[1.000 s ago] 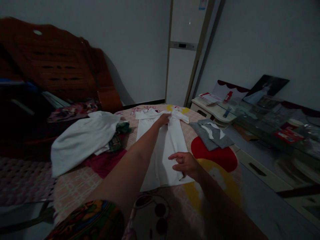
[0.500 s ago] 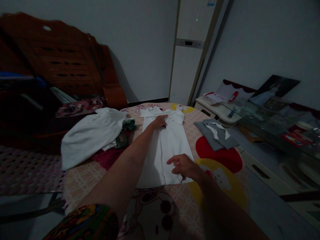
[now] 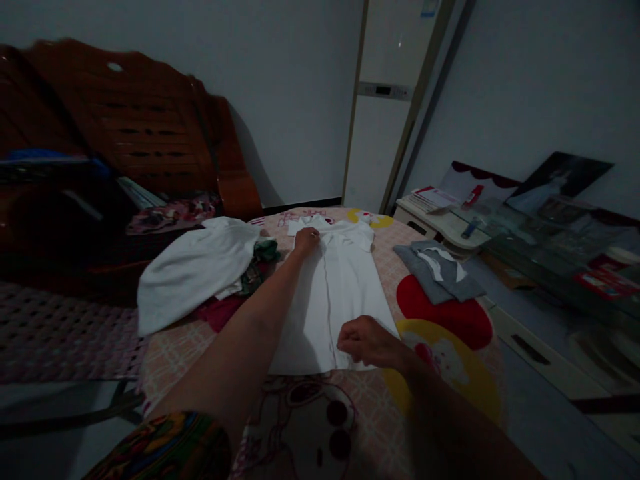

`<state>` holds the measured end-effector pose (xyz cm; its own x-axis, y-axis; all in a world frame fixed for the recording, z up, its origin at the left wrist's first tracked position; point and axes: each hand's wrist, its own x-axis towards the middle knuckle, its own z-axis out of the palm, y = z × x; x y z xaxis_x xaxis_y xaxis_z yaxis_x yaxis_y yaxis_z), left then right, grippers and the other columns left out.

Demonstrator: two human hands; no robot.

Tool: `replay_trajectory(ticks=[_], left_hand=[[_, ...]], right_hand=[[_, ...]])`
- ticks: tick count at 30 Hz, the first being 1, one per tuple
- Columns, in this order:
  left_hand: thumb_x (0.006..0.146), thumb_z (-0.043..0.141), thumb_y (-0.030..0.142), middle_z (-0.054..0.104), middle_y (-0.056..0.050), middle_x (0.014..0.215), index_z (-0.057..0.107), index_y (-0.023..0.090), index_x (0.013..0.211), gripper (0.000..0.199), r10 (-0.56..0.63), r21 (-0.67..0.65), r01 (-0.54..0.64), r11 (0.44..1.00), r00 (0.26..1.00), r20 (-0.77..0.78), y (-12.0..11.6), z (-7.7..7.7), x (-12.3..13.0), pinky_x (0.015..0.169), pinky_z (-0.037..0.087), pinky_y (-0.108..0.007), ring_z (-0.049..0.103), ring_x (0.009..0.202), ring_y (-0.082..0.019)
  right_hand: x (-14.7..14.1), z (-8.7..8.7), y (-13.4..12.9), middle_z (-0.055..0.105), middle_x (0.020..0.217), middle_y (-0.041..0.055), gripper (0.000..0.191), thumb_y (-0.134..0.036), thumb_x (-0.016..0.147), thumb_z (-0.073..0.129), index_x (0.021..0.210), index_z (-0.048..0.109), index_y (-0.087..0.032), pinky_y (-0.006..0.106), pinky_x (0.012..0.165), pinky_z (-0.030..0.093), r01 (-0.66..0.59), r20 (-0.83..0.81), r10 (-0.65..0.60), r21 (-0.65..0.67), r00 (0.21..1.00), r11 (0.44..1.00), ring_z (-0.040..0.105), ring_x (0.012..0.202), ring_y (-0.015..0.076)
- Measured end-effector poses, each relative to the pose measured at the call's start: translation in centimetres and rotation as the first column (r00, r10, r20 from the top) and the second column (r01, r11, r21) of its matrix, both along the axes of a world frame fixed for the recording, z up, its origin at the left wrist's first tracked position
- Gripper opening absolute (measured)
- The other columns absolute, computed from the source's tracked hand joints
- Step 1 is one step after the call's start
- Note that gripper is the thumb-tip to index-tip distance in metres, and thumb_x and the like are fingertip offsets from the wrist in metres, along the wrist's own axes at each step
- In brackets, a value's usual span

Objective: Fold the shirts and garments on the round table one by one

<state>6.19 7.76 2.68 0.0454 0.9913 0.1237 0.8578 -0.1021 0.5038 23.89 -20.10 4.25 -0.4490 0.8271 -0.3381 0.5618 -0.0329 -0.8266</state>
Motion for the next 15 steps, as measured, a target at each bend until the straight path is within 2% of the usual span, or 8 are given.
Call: replay_trajectory(ticks=[2,4,6,9,12,15], left_hand=[[0.088,0.06,0.023,0.075,-0.01,0.113,0.069,0.016,0.124,0.037,-0.039,0.003,0.04,0.999,0.997,-0.061,-0.4,-0.3,0.2,0.089,0.049,-0.025,0.067,0.107,-0.022],[0.088,0.064,0.032,0.072,-0.012,0.12,0.065,0.017,0.13,0.045,-0.068,0.025,0.071,0.997,0.989,-0.135,-0.8,-0.3,0.9,0.092,0.049,-0.028,0.066,0.112,-0.025],[0.085,0.068,0.036,0.069,-0.016,0.124,0.064,0.016,0.129,0.049,-0.081,0.031,0.09,0.995,0.974,-0.209,-1.1,-0.1,1.7,0.095,0.049,-0.031,0.064,0.116,-0.028],[0.082,0.07,0.034,0.069,-0.019,0.119,0.068,0.012,0.119,0.043,-0.073,0.01,0.079,0.997,0.961,-0.267,-1.3,0.3,2.9,0.095,0.05,-0.034,0.063,0.117,-0.032],[0.083,0.068,0.034,0.071,-0.021,0.112,0.07,0.009,0.115,0.04,-0.049,0.005,0.053,0.999,0.962,-0.269,-1.2,0.6,3.8,0.094,0.051,-0.035,0.064,0.117,-0.035],[0.085,0.064,0.028,0.07,-0.023,0.114,0.069,0.008,0.119,0.039,-0.044,-0.033,0.036,0.999,0.964,-0.262,-1.0,0.8,4.0,0.095,0.051,-0.037,0.063,0.12,-0.035]], right_hand=[[-1.2,0.4,-0.1,0.061,0.062,-0.0009,0.019,-0.029,0.088,0.065,0.074,0.069,-0.015,0.022,0.056,0.033,0.01,0.133,-0.035,0.182,0.991,0.983,0.053,0.059,0.01],[-2.4,0.2,-0.4,0.065,0.067,0.0013,0.024,-0.035,0.087,0.069,0.074,0.071,-0.016,0.025,0.06,0.031,-0.018,0.277,-0.066,0.288,0.959,0.957,0.053,0.064,0.0117],[-3.4,-0.5,-0.7,0.068,0.075,0.003,0.024,-0.041,0.087,0.07,0.08,0.073,-0.018,0.026,0.062,0.03,-0.019,0.362,-0.102,0.316,0.927,0.949,0.055,0.068,0.0134],[-4.1,-1.7,-1.2,0.071,0.082,0.0039,0.019,-0.038,0.087,0.069,0.088,0.074,-0.019,0.026,0.064,0.03,0.005,0.388,-0.142,0.334,0.911,0.942,0.057,0.073,0.0147],[-4.2,-2.1,-1.3,0.072,0.081,0.0039,0.015,-0.032,0.087,0.067,0.086,0.073,-0.019,0.027,0.064,0.029,0.026,0.383,-0.159,0.331,0.91,0.943,0.057,0.071,0.0146],[-4.2,-2.2,-1.2,0.072,0.08,0.0041,0.015,-0.03,0.086,0.065,0.084,0.074,-0.019,0.027,0.063,0.028,0.04,0.38,-0.175,0.338,0.908,0.94,0.057,0.07,0.0146]])
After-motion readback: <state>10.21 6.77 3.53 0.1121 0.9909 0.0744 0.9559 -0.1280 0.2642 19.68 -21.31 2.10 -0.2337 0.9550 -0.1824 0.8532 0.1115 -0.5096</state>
